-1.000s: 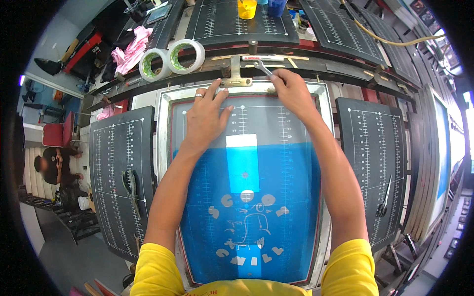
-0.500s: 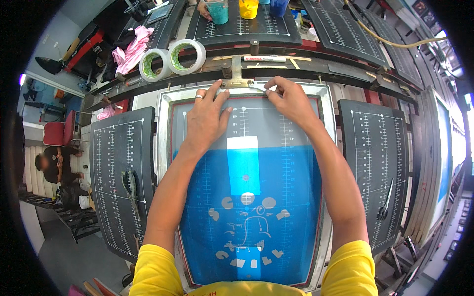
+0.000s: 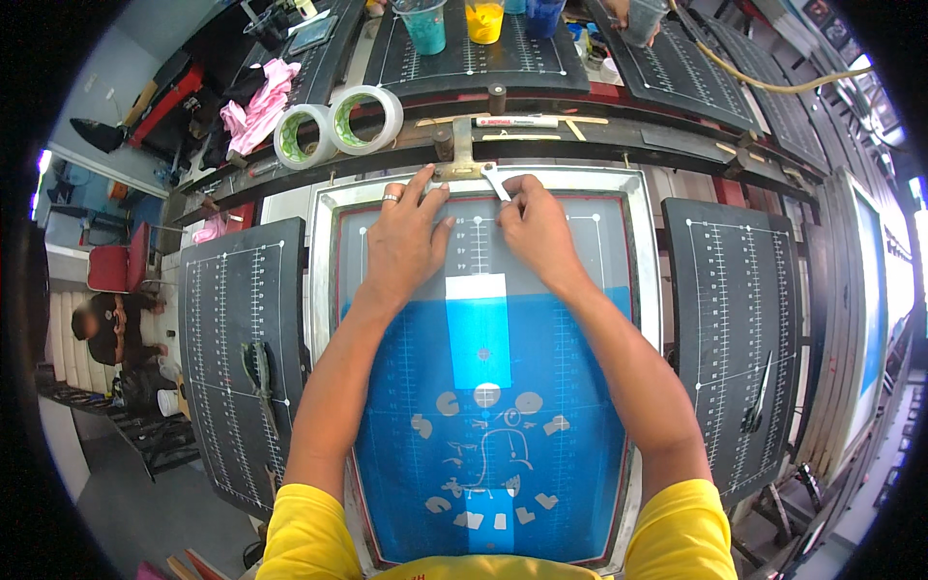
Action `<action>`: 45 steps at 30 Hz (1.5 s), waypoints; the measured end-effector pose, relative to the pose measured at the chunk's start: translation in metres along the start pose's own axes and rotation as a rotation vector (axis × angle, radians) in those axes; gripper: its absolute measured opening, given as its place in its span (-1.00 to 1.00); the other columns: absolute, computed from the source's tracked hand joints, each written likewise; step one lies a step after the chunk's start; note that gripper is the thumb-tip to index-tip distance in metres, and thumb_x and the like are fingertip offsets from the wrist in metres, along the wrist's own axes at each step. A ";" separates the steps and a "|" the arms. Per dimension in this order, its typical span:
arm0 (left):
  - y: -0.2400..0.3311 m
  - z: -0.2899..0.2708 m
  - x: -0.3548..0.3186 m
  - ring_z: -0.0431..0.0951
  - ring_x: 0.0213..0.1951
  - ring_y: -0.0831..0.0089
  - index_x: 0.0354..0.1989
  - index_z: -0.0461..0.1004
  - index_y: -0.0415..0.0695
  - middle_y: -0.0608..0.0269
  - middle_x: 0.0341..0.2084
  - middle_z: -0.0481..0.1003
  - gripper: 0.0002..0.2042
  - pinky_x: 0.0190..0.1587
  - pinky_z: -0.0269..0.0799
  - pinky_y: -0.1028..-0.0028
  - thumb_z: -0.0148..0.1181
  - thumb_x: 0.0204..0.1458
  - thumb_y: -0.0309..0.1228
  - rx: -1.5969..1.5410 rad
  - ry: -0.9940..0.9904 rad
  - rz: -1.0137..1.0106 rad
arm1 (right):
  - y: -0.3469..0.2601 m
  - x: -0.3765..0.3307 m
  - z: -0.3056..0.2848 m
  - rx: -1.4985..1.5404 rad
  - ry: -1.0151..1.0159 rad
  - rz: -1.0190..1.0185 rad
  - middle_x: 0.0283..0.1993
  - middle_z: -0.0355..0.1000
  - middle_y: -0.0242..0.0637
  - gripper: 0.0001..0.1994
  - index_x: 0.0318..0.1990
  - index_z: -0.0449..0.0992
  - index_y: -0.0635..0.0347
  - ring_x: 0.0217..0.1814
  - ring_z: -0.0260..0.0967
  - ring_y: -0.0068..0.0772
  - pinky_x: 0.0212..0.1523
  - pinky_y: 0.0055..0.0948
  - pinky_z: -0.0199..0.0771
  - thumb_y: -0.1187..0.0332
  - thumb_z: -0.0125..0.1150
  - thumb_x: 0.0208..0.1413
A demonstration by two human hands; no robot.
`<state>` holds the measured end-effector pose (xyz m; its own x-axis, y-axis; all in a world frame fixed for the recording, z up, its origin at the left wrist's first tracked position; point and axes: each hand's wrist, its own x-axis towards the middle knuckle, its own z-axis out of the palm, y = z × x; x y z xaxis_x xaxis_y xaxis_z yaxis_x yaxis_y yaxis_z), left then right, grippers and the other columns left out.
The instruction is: The person prepares a screen for printing by applying tape to the edges of the screen frame and tightening the mounting bolts using a wrench. They then lift the frame to check the alignment on the table.
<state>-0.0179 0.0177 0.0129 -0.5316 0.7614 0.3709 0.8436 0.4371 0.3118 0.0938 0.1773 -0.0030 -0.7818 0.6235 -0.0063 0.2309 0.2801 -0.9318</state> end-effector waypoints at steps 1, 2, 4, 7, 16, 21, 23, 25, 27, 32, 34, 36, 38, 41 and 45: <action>0.000 0.001 0.000 0.43 0.00 0.17 -0.04 0.51 -0.09 0.24 0.20 0.35 -0.65 -0.16 0.62 0.27 0.31 -0.05 -0.39 -0.005 -0.001 0.002 | -0.002 -0.003 0.003 0.043 0.001 0.036 -0.43 0.52 -0.15 -0.72 -0.03 0.42 0.44 -0.40 0.46 -0.40 -0.30 -0.37 0.43 0.49 0.09 0.11; 0.000 0.002 0.000 0.42 0.00 0.17 -0.04 0.51 -0.09 0.24 0.20 0.35 -0.65 -0.16 0.62 0.27 0.31 -0.05 -0.39 -0.011 -0.002 0.005 | -0.004 -0.005 0.003 0.064 -0.033 0.055 -0.42 0.54 -0.18 -0.69 0.03 0.37 0.43 -0.43 0.46 -0.45 -0.39 -0.43 0.44 0.48 0.08 0.15; -0.004 0.000 -0.003 0.42 0.01 0.17 -0.04 0.51 -0.08 0.24 0.20 0.35 -0.65 -0.16 0.62 0.27 0.31 -0.06 -0.39 -0.012 0.001 0.002 | -0.022 -0.016 0.004 0.179 -0.052 0.173 -0.35 0.54 -0.22 -0.71 0.06 0.32 0.39 -0.53 0.36 -0.57 -0.54 -0.54 0.38 0.48 0.04 0.21; -0.004 0.000 -0.003 0.41 0.02 0.17 -0.03 0.51 -0.08 0.23 0.21 0.34 -0.65 -0.17 0.61 0.27 0.31 -0.06 -0.40 -0.016 0.017 0.015 | -0.021 -0.024 -0.001 0.219 -0.088 0.265 -0.34 0.57 -0.23 -0.71 0.07 0.29 0.38 -0.60 0.37 -0.58 -0.64 -0.58 0.36 0.45 0.04 0.24; -0.005 0.001 -0.003 0.42 0.02 0.16 -0.03 0.50 -0.08 0.20 0.19 0.36 -0.65 -0.18 0.61 0.27 0.30 -0.06 -0.40 -0.017 0.031 0.031 | -0.035 -0.025 0.017 0.380 -0.175 0.339 -0.33 0.57 -0.14 -0.72 0.01 0.25 0.40 -0.53 0.49 -0.49 -0.62 -0.55 0.40 0.41 0.09 0.26; -0.007 0.000 -0.005 0.41 0.03 0.16 -0.02 0.50 -0.07 0.21 0.20 0.36 -0.64 -0.17 0.61 0.27 0.31 -0.06 -0.39 -0.026 0.034 0.038 | -0.039 -0.037 0.002 0.375 -0.160 0.325 -0.36 0.54 -0.14 -0.76 0.01 0.26 0.40 -0.50 0.49 -0.47 -0.61 -0.51 0.43 0.46 0.03 0.26; -0.006 0.003 -0.003 0.41 0.04 0.17 -0.01 0.50 -0.07 0.22 0.20 0.36 -0.63 -0.16 0.61 0.27 0.30 -0.05 -0.39 -0.041 0.016 0.030 | -0.025 -0.031 -0.010 0.319 -0.101 0.257 -0.36 0.53 -0.19 -0.78 0.01 0.30 0.35 -0.48 0.47 -0.49 -0.62 -0.53 0.40 0.47 0.00 0.26; -0.005 0.003 -0.004 0.41 0.04 0.17 -0.01 0.50 -0.07 0.22 0.20 0.36 -0.63 -0.15 0.61 0.28 0.30 -0.05 -0.39 -0.028 0.012 0.018 | -0.021 -0.019 -0.024 0.078 -0.037 0.197 -0.41 0.52 -0.24 -0.81 -0.07 0.40 0.31 -0.44 0.45 -0.51 -0.45 -0.49 0.40 0.45 0.01 0.21; -0.004 0.001 -0.004 0.41 0.04 0.18 -0.01 0.51 -0.08 0.22 0.20 0.36 -0.64 -0.14 0.61 0.28 0.30 -0.04 -0.39 -0.023 0.010 0.012 | -0.018 -0.005 -0.031 -0.107 -0.012 0.090 -0.44 0.52 -0.25 -0.82 -0.12 0.44 0.32 -0.41 0.45 -0.50 -0.35 -0.46 0.40 0.44 0.04 0.18; -0.008 0.000 -0.005 0.41 0.04 0.19 -0.01 0.51 -0.08 0.22 0.20 0.36 -0.65 -0.11 0.60 0.29 0.29 -0.03 -0.39 -0.032 0.012 0.016 | -0.028 0.004 -0.030 -0.052 -0.142 0.049 -0.47 0.51 -0.26 -0.80 -0.13 0.48 0.36 -0.40 0.44 -0.51 -0.33 -0.46 0.37 0.44 0.07 0.15; -0.007 0.000 -0.004 0.41 0.04 0.19 -0.01 0.51 -0.08 0.22 0.20 0.36 -0.64 -0.10 0.60 0.28 0.29 -0.03 -0.39 -0.029 0.003 0.018 | -0.023 0.013 -0.026 -0.017 -0.155 -0.016 -0.47 0.51 -0.28 -0.79 -0.11 0.50 0.35 -0.47 0.42 -0.55 -0.42 -0.50 0.35 0.45 0.07 0.14; -0.008 0.000 -0.004 0.41 0.05 0.19 0.00 0.51 -0.08 0.22 0.19 0.36 -0.64 -0.09 0.59 0.28 0.29 -0.03 -0.39 -0.021 -0.002 0.012 | -0.036 0.020 -0.034 0.065 -0.119 0.113 -0.46 0.47 -0.32 -0.79 -0.09 0.47 0.36 -0.55 0.33 -0.61 -0.53 -0.56 0.28 0.47 0.03 0.17; -0.005 -0.001 -0.004 0.41 0.05 0.19 0.00 0.51 -0.09 0.22 0.19 0.36 -0.64 -0.09 0.59 0.28 0.28 -0.03 -0.40 -0.026 -0.001 0.011 | -0.042 0.025 -0.037 0.296 -0.073 0.193 -0.45 0.41 -0.37 -0.79 -0.06 0.44 0.34 -0.69 0.20 -0.66 -0.71 -0.65 0.11 0.48 -0.01 0.20; -0.005 0.000 -0.003 0.41 0.05 0.19 0.00 0.52 -0.08 0.20 0.19 0.37 -0.64 -0.08 0.58 0.28 0.28 -0.03 -0.40 -0.041 -0.009 0.001 | -0.038 0.032 -0.033 0.580 -0.076 0.280 -0.43 0.41 -0.31 -0.78 -0.06 0.44 0.38 -0.64 0.29 -0.59 -0.67 -0.54 0.24 0.47 0.01 0.20; -0.007 0.000 -0.004 0.41 0.05 0.20 0.00 0.52 -0.08 0.18 0.18 0.38 -0.64 -0.08 0.58 0.28 0.28 -0.03 -0.41 -0.035 -0.007 0.004 | -0.042 0.033 -0.016 0.974 0.077 0.399 -0.49 0.28 -0.38 -0.86 -0.13 0.38 0.29 -0.60 0.17 -0.59 -0.65 -0.55 0.11 0.42 -0.05 0.26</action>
<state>-0.0217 0.0116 0.0098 -0.5274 0.7665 0.3666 0.8427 0.4168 0.3408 0.0676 0.1972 0.0416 -0.7050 0.5953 -0.3855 -0.1280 -0.6415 -0.7564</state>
